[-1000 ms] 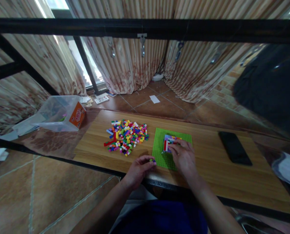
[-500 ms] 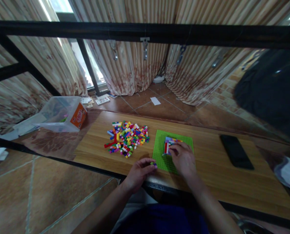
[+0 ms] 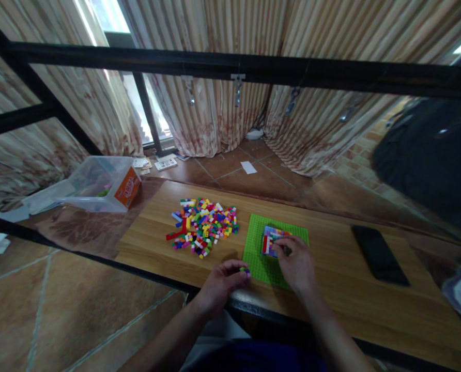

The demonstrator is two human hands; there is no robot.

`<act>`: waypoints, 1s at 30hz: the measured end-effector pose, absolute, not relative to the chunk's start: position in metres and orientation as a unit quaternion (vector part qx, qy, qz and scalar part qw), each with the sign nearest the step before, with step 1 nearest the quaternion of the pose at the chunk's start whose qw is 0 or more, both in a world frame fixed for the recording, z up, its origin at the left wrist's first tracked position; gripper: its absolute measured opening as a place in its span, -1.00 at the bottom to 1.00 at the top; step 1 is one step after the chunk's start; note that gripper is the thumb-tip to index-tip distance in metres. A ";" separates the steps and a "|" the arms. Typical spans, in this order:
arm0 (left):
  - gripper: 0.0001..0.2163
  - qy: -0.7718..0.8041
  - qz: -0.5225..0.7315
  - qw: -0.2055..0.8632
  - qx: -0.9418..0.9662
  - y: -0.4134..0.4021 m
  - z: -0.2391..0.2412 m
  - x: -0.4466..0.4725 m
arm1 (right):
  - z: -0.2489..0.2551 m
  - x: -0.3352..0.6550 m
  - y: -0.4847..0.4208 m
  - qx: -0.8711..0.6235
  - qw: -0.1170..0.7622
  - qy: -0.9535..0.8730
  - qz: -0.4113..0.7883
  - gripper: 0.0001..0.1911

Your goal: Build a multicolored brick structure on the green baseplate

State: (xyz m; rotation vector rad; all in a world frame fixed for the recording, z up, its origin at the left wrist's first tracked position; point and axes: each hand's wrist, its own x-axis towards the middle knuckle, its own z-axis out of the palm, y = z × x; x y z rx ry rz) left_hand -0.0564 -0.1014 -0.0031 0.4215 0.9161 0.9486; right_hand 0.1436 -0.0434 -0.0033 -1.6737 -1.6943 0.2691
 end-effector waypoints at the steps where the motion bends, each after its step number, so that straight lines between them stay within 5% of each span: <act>1: -0.65 0.423 0.436 0.770 0.194 -0.101 -0.003 -0.057 | -0.003 0.143 -0.043 -0.652 0.363 -0.657 0.105 -0.75; 30: -0.64 0.402 0.444 0.779 0.188 -0.101 -0.007 -0.056 | -0.009 0.148 -0.037 -0.646 0.362 -0.664 0.106 -0.70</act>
